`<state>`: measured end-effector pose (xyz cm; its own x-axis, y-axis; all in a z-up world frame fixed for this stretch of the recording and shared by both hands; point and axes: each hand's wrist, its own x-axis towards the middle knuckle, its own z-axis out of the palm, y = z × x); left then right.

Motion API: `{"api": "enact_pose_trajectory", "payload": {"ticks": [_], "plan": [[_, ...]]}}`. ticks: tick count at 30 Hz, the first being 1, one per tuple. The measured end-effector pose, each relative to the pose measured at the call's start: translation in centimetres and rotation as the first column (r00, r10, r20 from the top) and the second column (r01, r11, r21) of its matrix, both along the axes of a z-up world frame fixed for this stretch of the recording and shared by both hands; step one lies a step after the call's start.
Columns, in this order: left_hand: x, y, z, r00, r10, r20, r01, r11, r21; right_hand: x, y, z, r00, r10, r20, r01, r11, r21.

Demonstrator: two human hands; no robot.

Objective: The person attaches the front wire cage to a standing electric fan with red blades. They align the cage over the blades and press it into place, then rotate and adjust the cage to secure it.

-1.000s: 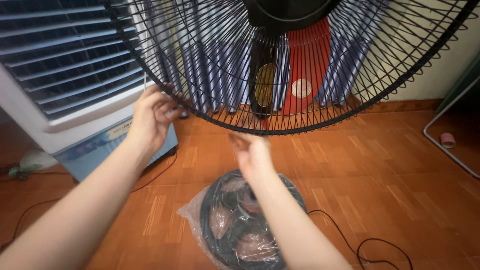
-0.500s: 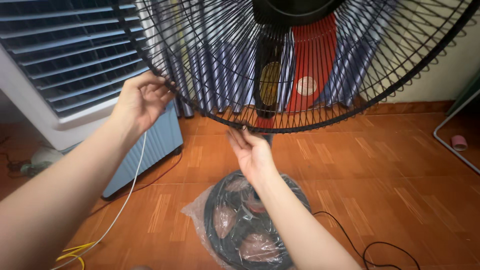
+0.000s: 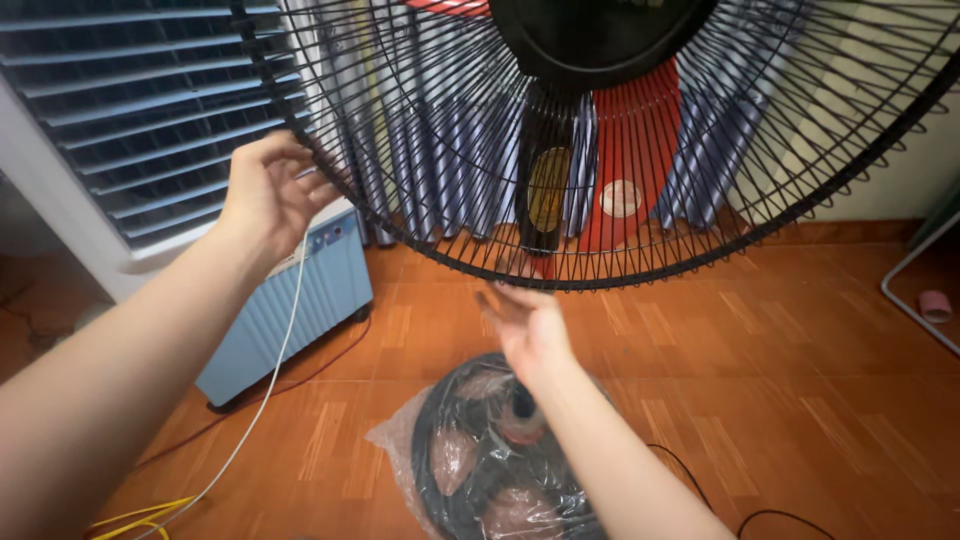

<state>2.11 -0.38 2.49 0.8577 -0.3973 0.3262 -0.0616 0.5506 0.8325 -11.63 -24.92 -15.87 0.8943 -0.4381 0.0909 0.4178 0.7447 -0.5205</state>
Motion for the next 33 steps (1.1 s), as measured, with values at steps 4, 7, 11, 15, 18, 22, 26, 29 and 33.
{"api": "enact_pose_trajectory", "payload": {"ticks": [4,7,11,15,18,22,26,29,33], "plan": [[1.2,1.0,0.5,0.997,0.007,0.078,-0.008,1.000,0.012,-0.7,-2.3,-0.6,0.997,-0.033,0.067,0.039,0.996,-0.085],[1.8,1.5,0.7,0.995,-0.047,0.083,0.046,0.999,0.021,-1.4,-3.2,-0.7,0.998,0.007,0.067,-0.003,0.998,-0.065],[2.4,1.4,0.8,0.996,-0.084,0.017,0.084,0.996,-0.029,-2.4,-3.4,-0.6,0.993,0.042,0.112,-0.043,0.999,0.001],[2.2,1.4,0.9,0.995,-0.104,0.007,0.105,0.994,-0.044,-2.6,-3.5,0.2,0.985,0.066,0.162,-0.072,0.997,0.026],[1.8,1.6,1.1,0.996,-0.084,0.003,0.084,0.996,-0.012,-2.8,-3.4,0.4,0.999,-0.015,0.030,0.016,1.000,-0.020],[1.4,1.6,1.8,0.991,-0.009,0.135,0.005,0.999,0.032,-3.1,-3.7,-0.1,0.996,-0.086,0.017,0.087,0.991,-0.099],[2.0,2.1,3.4,0.982,-0.004,0.187,-0.017,0.994,0.109,-3.1,-4.7,-0.2,0.998,-0.043,0.050,0.044,0.999,-0.017],[2.7,2.7,3.8,0.977,-0.086,0.195,0.058,0.988,0.143,-3.6,-4.8,0.0,0.997,-0.019,0.072,0.025,0.997,-0.075],[3.7,2.8,3.5,0.985,-0.113,0.128,0.101,0.990,0.098,-4.1,-4.4,1.0,0.996,-0.078,0.050,0.083,0.992,-0.096]]}}
